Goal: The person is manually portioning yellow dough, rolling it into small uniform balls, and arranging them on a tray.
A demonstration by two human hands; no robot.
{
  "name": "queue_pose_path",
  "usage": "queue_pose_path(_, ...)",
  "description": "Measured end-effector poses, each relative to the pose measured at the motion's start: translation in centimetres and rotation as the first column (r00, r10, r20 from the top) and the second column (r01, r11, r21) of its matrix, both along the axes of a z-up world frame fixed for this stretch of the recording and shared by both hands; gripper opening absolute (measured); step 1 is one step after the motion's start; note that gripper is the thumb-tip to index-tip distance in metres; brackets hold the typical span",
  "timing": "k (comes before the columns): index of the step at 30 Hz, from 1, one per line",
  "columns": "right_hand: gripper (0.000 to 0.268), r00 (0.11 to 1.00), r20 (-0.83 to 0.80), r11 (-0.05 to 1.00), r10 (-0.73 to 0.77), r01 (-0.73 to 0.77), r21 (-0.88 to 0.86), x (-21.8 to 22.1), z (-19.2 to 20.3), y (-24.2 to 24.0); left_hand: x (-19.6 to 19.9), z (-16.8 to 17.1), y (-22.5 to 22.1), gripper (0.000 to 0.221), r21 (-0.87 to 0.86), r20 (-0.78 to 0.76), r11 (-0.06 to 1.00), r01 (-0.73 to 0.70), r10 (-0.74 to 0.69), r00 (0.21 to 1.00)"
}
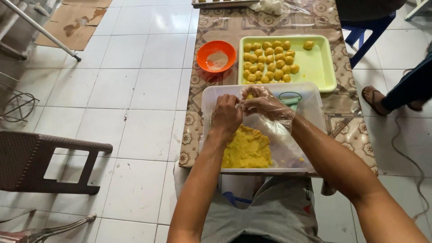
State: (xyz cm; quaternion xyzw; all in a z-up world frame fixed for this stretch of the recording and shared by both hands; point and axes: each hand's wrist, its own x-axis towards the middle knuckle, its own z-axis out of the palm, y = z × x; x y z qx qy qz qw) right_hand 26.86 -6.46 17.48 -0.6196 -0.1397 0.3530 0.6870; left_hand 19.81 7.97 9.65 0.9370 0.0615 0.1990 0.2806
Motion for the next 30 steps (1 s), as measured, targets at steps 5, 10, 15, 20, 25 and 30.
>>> queue_pose_path(5, 0.029, 0.980, 0.171, 0.991, 0.103, -0.086, -0.105, 1.0, 0.2, -1.1, -1.5, 2.5, -0.4, 0.015, -0.023, -0.001, 1.000, 0.008, -0.008, 1.000)
queue_pose_path(10, 0.028, 0.830, 0.489, 0.927, 0.270, -0.087, -0.364, 1.9, -1.0, -1.5, -2.1, 3.4, -0.9, 0.015, -0.033, -0.073, 0.999, -0.001, -0.001, 0.997)
queue_pose_path(15, 0.024, 0.604, 0.637, 0.774, 0.478, 0.053, -0.631, 2.2, -1.8, -0.7, -2.1, 3.5, -1.0, 0.017, -0.008, -0.142, 1.000, 0.018, -0.019, 0.990)
queue_pose_path(20, 0.023, 0.461, 0.779, 0.843, 0.425, 0.112, -0.527, 2.2, -5.0, -1.5, -2.0, 2.8, -1.0, 0.020, -0.014, -0.151, 0.998, 0.063, -0.064, 0.986)
queue_pose_path(25, 0.022, 0.288, 0.939, 0.975, 0.189, 0.061, -0.215, 1.8, -6.5, -0.7, -2.5, 4.3, -0.9, 0.023, -0.001, -0.171, 0.996, 0.085, -0.084, 0.982)
queue_pose_path(30, 0.025, 0.481, 0.783, 0.863, 0.395, 0.096, -0.495, 0.4, -4.5, -0.5, -2.3, 3.6, -0.4, 0.026, 0.131, -0.368, 0.987, 0.090, -0.035, 0.929)
